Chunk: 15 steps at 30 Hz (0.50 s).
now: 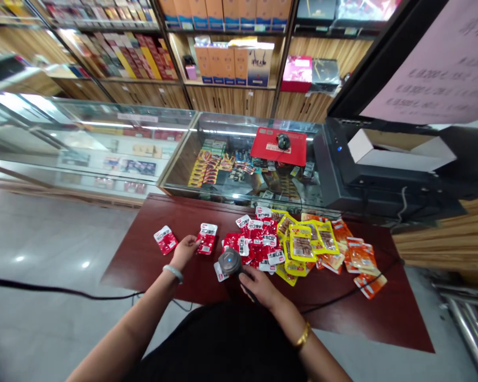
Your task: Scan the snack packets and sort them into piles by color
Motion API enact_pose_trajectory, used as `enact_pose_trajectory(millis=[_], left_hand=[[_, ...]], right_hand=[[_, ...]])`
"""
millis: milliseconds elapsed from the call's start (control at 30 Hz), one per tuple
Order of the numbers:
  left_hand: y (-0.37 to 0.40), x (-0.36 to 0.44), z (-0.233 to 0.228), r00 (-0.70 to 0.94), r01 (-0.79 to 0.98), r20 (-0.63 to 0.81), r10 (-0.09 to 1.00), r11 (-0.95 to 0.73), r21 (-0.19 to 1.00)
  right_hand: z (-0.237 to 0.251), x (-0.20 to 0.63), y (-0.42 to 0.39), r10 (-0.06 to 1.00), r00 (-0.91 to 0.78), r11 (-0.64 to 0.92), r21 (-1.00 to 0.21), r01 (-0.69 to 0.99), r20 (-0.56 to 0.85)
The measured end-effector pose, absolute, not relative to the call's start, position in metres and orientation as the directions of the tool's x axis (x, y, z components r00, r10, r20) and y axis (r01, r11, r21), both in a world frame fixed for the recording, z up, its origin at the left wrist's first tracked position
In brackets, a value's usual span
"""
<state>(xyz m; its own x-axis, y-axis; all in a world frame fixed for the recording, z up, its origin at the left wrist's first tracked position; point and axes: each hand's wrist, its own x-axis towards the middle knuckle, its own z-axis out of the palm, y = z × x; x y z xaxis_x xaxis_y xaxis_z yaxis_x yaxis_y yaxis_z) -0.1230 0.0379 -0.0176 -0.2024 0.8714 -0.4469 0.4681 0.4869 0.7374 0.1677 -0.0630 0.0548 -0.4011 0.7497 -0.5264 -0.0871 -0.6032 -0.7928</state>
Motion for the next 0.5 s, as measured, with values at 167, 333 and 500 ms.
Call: enact_pose_trajectory(millis=[167,333,500], left_hand=[[0.030,-0.071,-0.010,-0.137,0.207,-0.369,0.919,0.391,0.897],[0.035,-0.040,-0.005,-0.138,0.176,-0.380,0.915,0.400,0.899],[0.032,-0.017,-0.007,0.035,0.165,-0.420,0.907,0.409,0.897]], right_hand=[[0.053,0.170,-0.061,0.732,-0.433,-0.611,-0.788,-0.074,-0.527],[0.054,0.177,-0.061,0.729,-0.423,-0.618,-0.783,-0.070,-0.538],[0.054,0.179,-0.060,0.741,-0.369,-0.629,-0.772,-0.089,-0.561]])
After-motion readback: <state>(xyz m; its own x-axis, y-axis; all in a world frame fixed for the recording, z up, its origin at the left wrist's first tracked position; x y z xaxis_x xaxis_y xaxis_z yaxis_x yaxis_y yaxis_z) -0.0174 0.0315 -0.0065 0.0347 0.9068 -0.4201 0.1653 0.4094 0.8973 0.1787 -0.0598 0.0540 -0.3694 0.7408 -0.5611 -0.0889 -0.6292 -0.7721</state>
